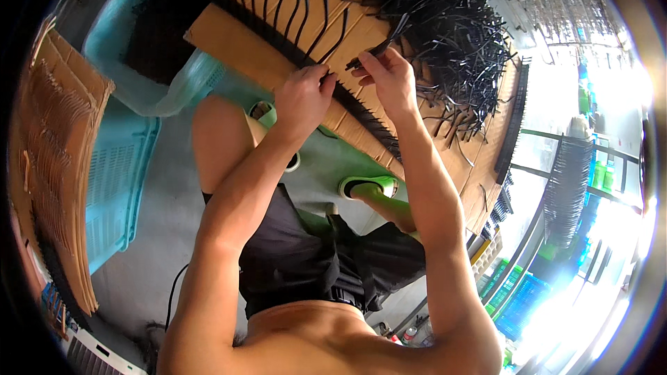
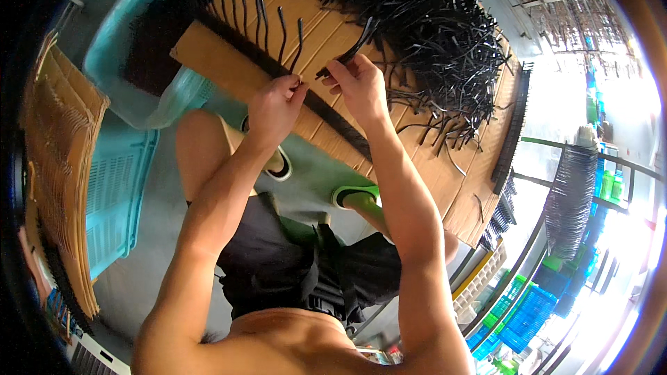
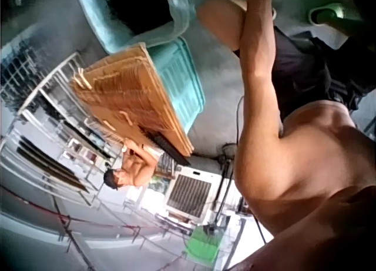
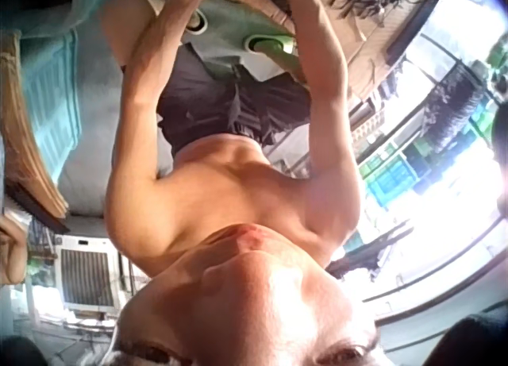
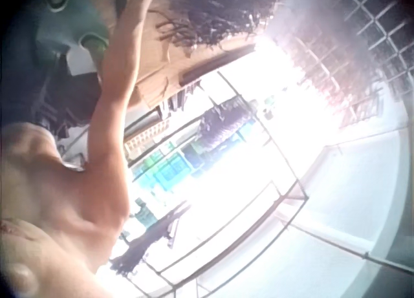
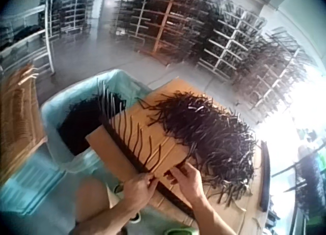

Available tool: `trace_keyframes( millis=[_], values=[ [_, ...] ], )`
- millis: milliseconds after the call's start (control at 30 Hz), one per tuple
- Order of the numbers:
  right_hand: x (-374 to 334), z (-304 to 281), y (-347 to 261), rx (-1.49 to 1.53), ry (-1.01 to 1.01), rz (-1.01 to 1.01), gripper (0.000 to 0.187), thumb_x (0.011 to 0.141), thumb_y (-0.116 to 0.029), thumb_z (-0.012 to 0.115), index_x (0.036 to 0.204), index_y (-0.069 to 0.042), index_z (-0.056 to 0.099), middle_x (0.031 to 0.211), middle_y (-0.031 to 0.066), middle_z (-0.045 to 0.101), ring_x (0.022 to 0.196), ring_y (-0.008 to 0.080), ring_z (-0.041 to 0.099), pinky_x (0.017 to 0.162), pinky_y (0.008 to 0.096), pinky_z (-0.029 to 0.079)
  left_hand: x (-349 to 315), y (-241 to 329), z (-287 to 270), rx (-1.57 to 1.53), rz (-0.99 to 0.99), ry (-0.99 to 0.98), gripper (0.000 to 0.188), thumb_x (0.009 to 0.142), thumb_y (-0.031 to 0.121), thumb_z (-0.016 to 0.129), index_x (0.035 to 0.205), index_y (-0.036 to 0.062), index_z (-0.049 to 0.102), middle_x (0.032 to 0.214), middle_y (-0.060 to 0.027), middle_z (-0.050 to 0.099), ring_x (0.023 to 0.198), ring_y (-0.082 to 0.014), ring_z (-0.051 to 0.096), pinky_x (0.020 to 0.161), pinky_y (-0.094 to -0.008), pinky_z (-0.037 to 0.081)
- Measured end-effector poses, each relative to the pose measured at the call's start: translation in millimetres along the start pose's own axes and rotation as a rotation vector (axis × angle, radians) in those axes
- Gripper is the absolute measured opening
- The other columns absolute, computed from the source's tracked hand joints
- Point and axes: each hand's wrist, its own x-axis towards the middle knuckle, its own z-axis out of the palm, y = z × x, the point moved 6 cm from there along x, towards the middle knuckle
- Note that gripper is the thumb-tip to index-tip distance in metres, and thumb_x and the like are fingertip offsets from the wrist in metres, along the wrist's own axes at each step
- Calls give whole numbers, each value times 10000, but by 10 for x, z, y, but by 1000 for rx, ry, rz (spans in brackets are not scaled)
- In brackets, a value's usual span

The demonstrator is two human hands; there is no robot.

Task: The person inserts black bristle-like pieces into a long black broom head by hand, one at a time, while seated at a workbench. Completed broom heads are placed on a nearby rack.

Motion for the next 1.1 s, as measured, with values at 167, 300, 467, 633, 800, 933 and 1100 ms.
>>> trace_keyframes(
  millis=[167,300,467,633,800,933,1100],
  values=[
    [-225,170,-45,-11,169,-34,250,869,-177,711,867,54,615,736,96,683,714,121,667,643,255,520,-17,-11,35,-29,-15,-31,153,826,141,719,961,70,700,902,-121,715,726,-281,695,605,-361,546],
    [-266,217,-47,-102,226,-151,259,842,-192,728,823,40,614,721,95,685,663,106,628,619,271,504,16,42,-9,-32,104,5,108,820,102,705,918,62,683,848,-122,701,711,-310,678,603,-387,536],
    [-276,235,-92,-248,230,-135,295,837,-225,743,787,31,606,700,105,686,639,115,630,598,278,503,16,54,-20,-11,117,-14,62,812,81,700,845,57,654,793,-126,676,719,-331,660,601,-420,521],
    [-324,309,-181,-325,249,-237,291,826,-236,749,771,0,587,690,131,678,591,210,656,569,328,515,6,63,-15,32,148,9,76,805,94,709,853,62,659,807,-124,678,720,-335,654,608,-419,524],
    [-309,358,-284,-642,169,-429,246,832,-240,739,815,-35,603,677,163,638,598,322,646,561,375,516,42,49,-47,3,140,-6,111,798,119,722,878,65,669,795,-106,675,717,-312,658,615,-412,533],
    [-337,190,-190,-369,217,-248,245,848,-212,740,838,-3,612,692,143,672,597,228,661,575,314,519,-78,116,-102,-42,54,-29,130,790,156,728,870,72,670,790,-88,674,734,-289,667,613,-405,540],
    [-397,76,-41,-116,295,-115,263,844,-179,760,824,39,616,747,110,713,661,124,678,606,253,528,-101,174,33,-22,96,-78,137,812,157,735,899,66,682,807,-101,690,697,-285,666,585,-378,523]
  ],
)
